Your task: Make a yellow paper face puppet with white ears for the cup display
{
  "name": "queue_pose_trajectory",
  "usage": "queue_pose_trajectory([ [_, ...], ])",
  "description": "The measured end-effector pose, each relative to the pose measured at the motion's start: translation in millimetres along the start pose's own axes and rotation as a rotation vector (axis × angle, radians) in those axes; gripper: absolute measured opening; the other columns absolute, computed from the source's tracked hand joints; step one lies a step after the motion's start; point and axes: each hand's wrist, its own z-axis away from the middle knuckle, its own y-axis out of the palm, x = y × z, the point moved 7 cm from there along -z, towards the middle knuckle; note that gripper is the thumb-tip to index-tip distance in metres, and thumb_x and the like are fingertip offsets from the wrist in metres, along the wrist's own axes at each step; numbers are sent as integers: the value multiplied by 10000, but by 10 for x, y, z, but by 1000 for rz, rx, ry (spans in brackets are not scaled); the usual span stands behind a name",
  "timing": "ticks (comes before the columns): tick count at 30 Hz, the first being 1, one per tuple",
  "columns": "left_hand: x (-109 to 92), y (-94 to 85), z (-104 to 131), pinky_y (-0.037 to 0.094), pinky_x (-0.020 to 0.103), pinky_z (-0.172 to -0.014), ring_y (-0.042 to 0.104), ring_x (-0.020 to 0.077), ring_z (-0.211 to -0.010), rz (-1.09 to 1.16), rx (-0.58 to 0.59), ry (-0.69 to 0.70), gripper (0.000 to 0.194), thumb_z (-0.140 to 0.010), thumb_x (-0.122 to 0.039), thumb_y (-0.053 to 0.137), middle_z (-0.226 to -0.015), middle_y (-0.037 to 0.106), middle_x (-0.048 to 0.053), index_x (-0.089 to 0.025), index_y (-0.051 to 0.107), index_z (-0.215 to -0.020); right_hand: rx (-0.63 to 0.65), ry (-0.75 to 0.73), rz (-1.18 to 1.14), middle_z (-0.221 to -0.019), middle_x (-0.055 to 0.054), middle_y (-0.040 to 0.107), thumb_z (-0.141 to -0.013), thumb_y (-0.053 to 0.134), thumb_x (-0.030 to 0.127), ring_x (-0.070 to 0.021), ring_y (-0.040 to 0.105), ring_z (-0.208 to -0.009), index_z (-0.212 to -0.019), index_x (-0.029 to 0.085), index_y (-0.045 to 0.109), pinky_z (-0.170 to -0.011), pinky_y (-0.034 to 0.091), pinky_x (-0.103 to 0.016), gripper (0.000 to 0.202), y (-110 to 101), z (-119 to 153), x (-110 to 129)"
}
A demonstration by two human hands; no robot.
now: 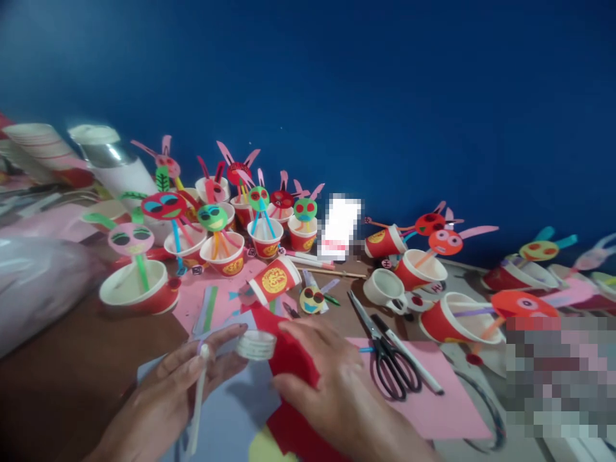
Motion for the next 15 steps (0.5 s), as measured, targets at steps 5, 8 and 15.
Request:
queue_pose_trajectory([
  [5, 24, -26, 48, 469, 426, -913, 639, 325, -991, -71, -18, -9, 112, -704, -240, 722, -1217, 620, 134, -159, 739, -779, 79, -127, -130, -994, -47, 653, -796, 597, 180, -202, 586, -940, -1004, 217, 589, -787, 480, -322, 210, 236, -183, 125],
  [8, -62, -322, 181, 532, 402, -796, 619, 345, -1029, -144, -171, -29, 226, -730, -264, 698, -1270, 579, 137, -200, 728, -945, 94, -199, -112, -952, -45, 649, -835, 557, 171, -193, 582, -867, -1004, 224, 582, -723, 471, -305, 179, 270, -141, 100],
  [15, -544, -814, 534, 536, 303, -509, 651, 231, -686, -138, -350, 108, 170, -668, -279, 743, -1008, 693, 103, -203, 737, -820, 132, -481, 181, -908, -45, 642, -836, 560, 141, -208, 554, -799, -934, 190, 580, -675, 468, -338, 111, 741, -446, 659],
])
